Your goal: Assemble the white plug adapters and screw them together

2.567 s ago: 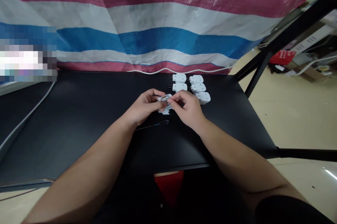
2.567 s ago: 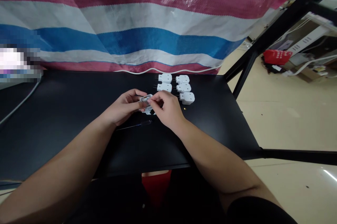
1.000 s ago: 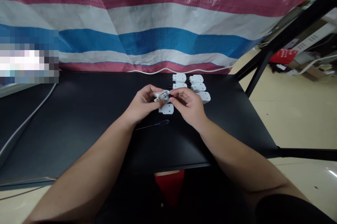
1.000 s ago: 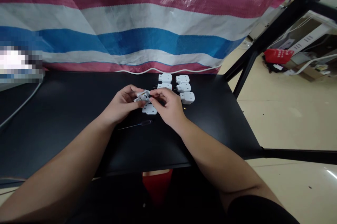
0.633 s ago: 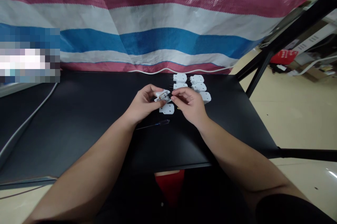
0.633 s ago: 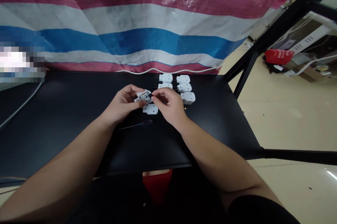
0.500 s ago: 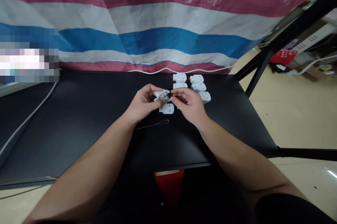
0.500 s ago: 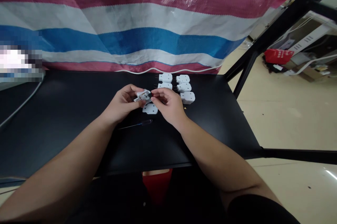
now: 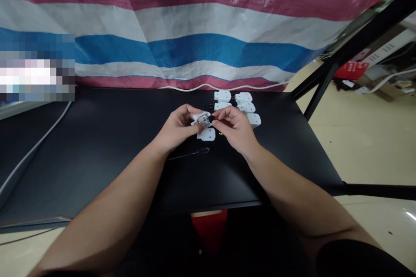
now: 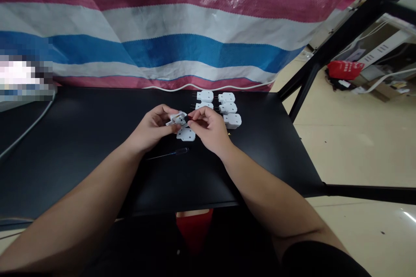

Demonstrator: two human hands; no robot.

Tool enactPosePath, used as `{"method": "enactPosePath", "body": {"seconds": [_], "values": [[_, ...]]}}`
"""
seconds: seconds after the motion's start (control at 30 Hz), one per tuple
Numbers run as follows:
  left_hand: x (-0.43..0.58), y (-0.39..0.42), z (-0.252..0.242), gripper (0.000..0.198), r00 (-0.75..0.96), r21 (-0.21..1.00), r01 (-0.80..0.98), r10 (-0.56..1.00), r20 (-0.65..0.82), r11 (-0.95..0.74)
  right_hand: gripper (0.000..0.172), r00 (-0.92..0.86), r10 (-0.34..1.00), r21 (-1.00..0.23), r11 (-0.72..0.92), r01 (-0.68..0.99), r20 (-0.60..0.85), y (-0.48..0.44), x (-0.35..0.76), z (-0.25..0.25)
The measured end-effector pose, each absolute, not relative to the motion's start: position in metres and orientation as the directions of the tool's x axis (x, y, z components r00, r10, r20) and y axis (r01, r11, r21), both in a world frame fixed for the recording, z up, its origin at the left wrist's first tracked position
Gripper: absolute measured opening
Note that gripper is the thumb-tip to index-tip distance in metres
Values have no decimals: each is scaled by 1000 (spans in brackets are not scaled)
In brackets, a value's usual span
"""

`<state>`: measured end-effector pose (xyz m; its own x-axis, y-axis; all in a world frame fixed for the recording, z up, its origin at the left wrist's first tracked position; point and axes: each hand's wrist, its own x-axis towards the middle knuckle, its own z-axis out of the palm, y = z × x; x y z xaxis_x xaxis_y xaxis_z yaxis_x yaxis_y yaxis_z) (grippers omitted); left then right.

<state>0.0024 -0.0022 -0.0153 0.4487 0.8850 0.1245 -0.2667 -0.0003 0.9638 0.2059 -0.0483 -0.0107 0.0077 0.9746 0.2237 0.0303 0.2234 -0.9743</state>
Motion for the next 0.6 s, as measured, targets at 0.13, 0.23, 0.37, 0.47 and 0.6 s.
{"method": "enactPosePath", "body": {"seconds": [0.13, 0.23, 0.37, 0.47, 0.6], "values": [[2, -2, -14, 39, 446, 963, -269, 884, 139, -16, 26, 16, 977, -977, 211, 24, 211, -48, 205, -11], [2, -3, -14, 40, 453, 963, -269, 882, 131, -5, 26, 10, 975, -975, 222, 30, 223, -49, 205, -9], [3, -3, -13, 39, 476, 949, -311, 872, 110, 50, 25, -11, 980, -979, 201, 26, 201, -49, 207, -7], [2, -5, -10, 39, 522, 935, -338, 849, 87, 112, 27, -52, 990, -989, 127, -74, 131, -48, 210, -7], [1, -6, -8, 38, 579, 926, -331, 814, 48, 181, 30, -167, 985, -981, 18, -195, 51, -46, 213, -7]]}}
